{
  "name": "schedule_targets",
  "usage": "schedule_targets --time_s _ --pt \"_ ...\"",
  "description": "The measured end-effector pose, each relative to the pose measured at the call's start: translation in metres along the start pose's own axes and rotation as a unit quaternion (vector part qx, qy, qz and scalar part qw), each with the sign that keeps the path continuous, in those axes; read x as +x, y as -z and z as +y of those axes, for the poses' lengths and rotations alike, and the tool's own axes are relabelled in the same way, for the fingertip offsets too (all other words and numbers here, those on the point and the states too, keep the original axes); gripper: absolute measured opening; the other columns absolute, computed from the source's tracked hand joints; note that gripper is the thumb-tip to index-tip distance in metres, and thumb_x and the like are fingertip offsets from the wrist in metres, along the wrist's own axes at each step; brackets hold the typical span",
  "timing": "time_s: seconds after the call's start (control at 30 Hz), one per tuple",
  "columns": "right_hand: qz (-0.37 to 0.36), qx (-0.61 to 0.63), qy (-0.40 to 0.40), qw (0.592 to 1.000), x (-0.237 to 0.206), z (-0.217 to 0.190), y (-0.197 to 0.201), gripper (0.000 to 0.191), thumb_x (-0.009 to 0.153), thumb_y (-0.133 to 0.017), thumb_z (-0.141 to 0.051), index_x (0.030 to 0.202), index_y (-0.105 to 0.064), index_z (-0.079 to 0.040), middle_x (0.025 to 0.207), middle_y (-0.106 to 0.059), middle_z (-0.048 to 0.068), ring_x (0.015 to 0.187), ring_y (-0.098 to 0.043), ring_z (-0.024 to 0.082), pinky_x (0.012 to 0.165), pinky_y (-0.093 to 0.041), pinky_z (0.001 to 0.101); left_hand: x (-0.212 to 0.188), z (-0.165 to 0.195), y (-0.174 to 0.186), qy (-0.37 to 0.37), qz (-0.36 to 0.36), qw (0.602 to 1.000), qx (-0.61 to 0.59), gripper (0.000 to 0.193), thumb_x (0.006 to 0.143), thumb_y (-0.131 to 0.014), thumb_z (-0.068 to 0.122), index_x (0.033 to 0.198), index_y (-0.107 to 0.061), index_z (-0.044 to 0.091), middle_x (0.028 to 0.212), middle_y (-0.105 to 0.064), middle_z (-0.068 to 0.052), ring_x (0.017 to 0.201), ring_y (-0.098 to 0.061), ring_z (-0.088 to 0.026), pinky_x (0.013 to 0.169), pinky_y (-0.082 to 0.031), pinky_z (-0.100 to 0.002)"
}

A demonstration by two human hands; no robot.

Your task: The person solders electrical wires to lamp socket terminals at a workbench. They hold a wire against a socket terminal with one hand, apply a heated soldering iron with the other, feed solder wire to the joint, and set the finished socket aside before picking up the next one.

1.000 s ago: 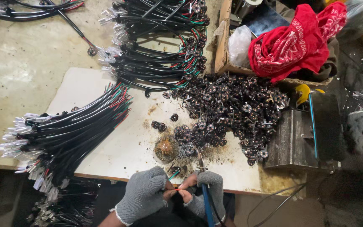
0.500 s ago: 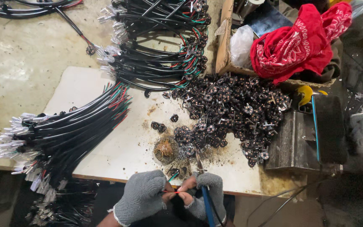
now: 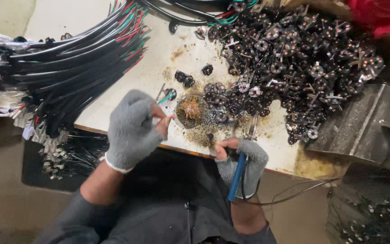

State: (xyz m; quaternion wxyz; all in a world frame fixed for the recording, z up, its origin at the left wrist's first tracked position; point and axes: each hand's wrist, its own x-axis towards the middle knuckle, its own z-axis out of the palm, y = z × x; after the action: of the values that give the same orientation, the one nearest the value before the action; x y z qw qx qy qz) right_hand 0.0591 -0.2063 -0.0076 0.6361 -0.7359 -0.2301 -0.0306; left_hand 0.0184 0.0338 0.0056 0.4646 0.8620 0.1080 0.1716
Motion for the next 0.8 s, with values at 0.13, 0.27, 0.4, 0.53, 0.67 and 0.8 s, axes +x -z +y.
schedule_targets --time_s 0.13,0.27,0.4,0.53,0.67,0.8 --pt "-0.039 -0.1 -0.083 0.991 0.007 -0.008 0.002 0.023 0.086 -0.081 -0.006 0.096 -0.06 -0.003 0.088 -0.074 0.013 0.08 -0.073 0.021 0.073 -0.058 0.0318 0.018 -0.002 -0.003 0.079 -0.052 0.995 -0.029 0.016 0.078 -0.081 0.016 0.081 -0.067 0.008 0.083 -0.056 -0.008 0.069 -0.058 -0.021 0.062 -0.045 -0.033" --pt "-0.086 -0.153 -0.119 0.977 0.004 -0.006 0.012 0.018 0.084 -0.082 -0.001 0.095 -0.068 -0.006 0.086 -0.076 0.017 0.078 -0.075 0.024 0.071 -0.058 0.0346 0.018 -0.006 -0.002 0.061 -0.052 0.996 -0.05 0.017 0.08 -0.079 0.019 0.085 -0.066 0.009 0.087 -0.057 -0.007 0.076 -0.061 -0.021 0.069 -0.048 -0.033" --pt "-0.046 -0.08 -0.033 0.995 -0.002 0.009 0.009 0.036 0.09 -0.082 -0.005 0.109 -0.052 -0.013 0.091 -0.076 0.014 0.082 -0.076 0.022 0.074 -0.061 0.0323 0.022 -0.009 -0.003 0.052 -0.079 0.996 -0.011 0.017 0.08 -0.079 0.018 0.084 -0.065 0.01 0.084 -0.057 -0.008 0.077 -0.061 -0.025 0.069 -0.048 -0.036" --pt "-0.047 -0.071 -0.011 0.996 -0.007 0.013 0.011 0.05 0.09 -0.081 -0.003 0.123 -0.046 -0.016 0.09 -0.076 0.015 0.082 -0.077 0.024 0.077 -0.061 0.0352 0.025 -0.008 -0.005 0.055 -0.091 0.994 0.022 0.017 0.08 -0.081 0.02 0.083 -0.067 0.011 0.079 -0.057 -0.008 0.072 -0.061 -0.027 0.066 -0.047 -0.037" --pt "-0.043 -0.067 -0.011 0.997 -0.008 0.014 0.012 0.051 0.088 -0.081 -0.003 0.122 -0.046 -0.017 0.089 -0.076 0.015 0.079 -0.077 0.023 0.075 -0.062 0.035 0.024 -0.011 -0.007 0.031 -0.096 0.994 0.046 0.016 0.08 -0.081 0.02 0.083 -0.068 0.013 0.078 -0.059 -0.008 0.074 -0.062 -0.028 0.066 -0.047 -0.039" --pt "-0.05 -0.082 -0.021 0.995 -0.006 0.013 0.011 0.049 0.09 -0.081 -0.004 0.12 -0.045 -0.017 0.091 -0.076 0.015 0.083 -0.077 0.024 0.078 -0.062 0.037 0.023 -0.015 -0.007 0.032 -0.104 0.992 0.056 0.017 0.08 -0.083 0.022 0.08 -0.068 0.013 0.076 -0.059 -0.007 0.073 -0.062 -0.029 0.065 -0.046 -0.04"
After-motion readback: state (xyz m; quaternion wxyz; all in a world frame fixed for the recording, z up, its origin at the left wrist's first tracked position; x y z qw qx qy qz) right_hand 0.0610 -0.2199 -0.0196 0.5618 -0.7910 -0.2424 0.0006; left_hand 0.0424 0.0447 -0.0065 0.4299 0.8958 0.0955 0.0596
